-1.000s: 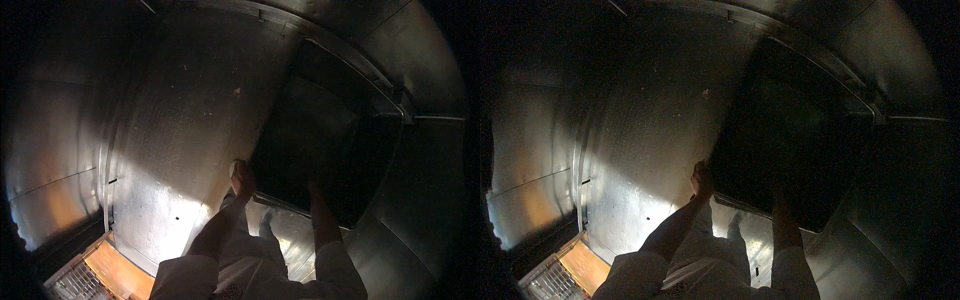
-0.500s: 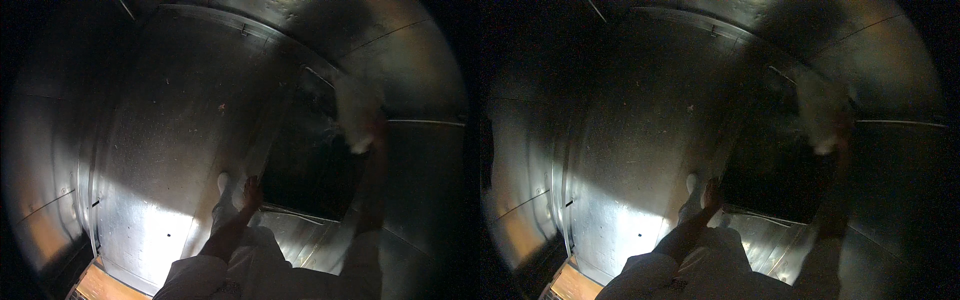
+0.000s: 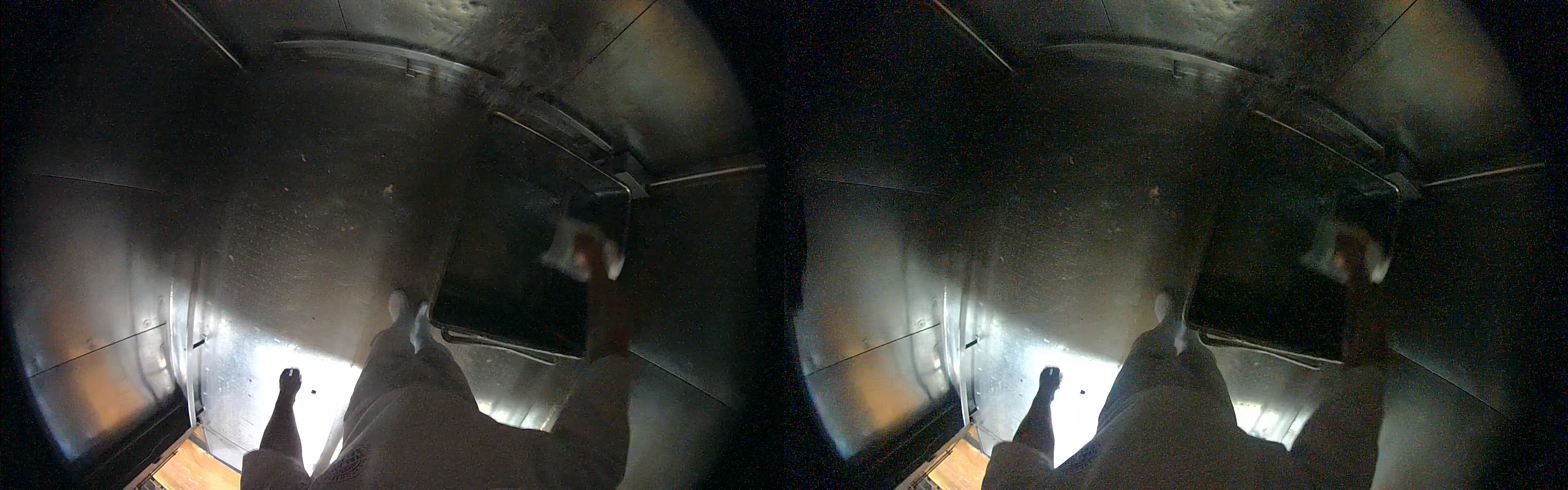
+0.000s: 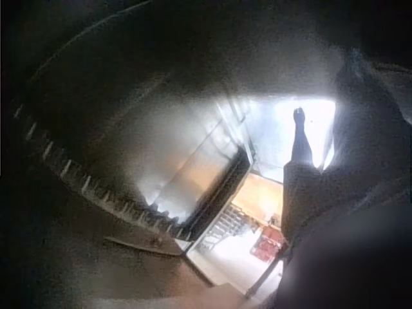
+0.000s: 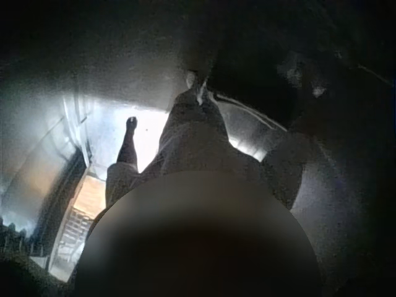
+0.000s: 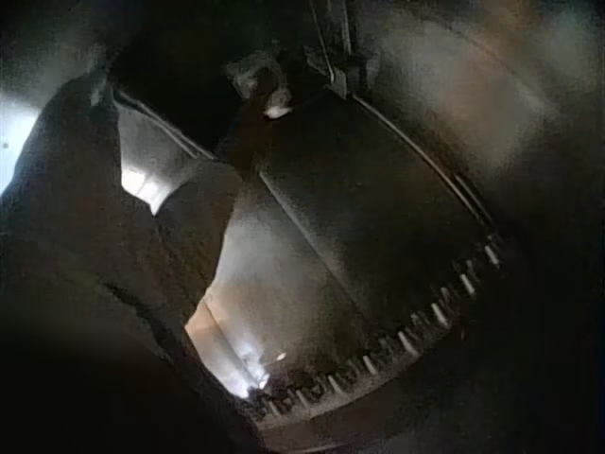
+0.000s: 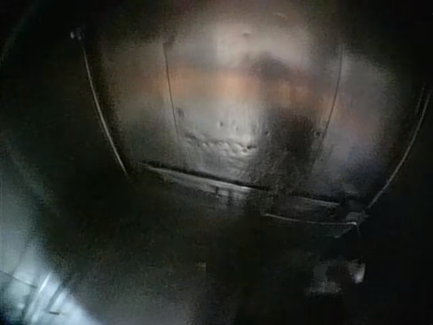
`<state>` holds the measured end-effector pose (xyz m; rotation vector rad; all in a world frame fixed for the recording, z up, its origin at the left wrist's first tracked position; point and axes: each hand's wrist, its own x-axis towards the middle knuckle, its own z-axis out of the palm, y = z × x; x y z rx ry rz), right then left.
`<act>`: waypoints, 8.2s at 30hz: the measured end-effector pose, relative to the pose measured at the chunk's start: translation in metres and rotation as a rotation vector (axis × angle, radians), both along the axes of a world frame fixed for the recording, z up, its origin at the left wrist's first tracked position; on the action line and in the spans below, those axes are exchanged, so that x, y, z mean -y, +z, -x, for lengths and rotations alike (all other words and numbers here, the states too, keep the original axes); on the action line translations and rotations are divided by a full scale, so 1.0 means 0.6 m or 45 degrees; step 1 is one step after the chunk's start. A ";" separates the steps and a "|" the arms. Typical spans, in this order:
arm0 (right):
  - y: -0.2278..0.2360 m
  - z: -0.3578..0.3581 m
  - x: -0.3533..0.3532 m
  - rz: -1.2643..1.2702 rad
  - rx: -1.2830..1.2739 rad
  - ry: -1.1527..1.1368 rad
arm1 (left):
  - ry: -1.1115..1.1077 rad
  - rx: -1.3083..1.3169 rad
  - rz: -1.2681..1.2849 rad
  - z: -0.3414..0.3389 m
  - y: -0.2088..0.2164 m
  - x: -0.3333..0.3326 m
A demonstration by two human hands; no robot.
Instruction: The person carries a metal pan into a stainless steel enclosure, then repeatedly pours a clear liquid from a plastic jug into the pan, tilting and swirling the pan to spread the liquid across its interior surfaces.
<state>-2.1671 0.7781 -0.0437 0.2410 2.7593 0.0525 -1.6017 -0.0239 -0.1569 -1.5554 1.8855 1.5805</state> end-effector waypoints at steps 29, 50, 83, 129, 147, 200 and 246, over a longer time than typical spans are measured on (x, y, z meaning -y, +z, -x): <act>0.301 0.188 0.257 -0.025 -0.425 0.175 | -0.621 -0.075 -0.017 0.447 0.016 0.107; -0.260 -0.380 0.345 0.874 0.130 -0.912 | -1.074 0.086 0.143 0.538 0.175 0.201; -0.028 -0.166 0.134 -0.076 0.127 -0.525 | -1.171 -0.016 -0.162 1.004 0.094 0.131; 0.168 -0.118 0.168 0.360 -0.247 -1.457 | -2.009 -0.143 0.001 1.763 0.298 -0.470; -0.015 -0.016 0.461 1.616 -1.035 -2.509 | -2.963 -0.137 0.351 1.999 0.397 -0.645; -0.279 0.156 0.365 1.341 -1.617 -3.008 | -4.002 -0.058 0.393 2.159 0.349 -1.128; 0.121 0.309 1.044 -0.532 -1.772 -4.807 | -4.414 0.767 1.485 1.239 0.213 -1.443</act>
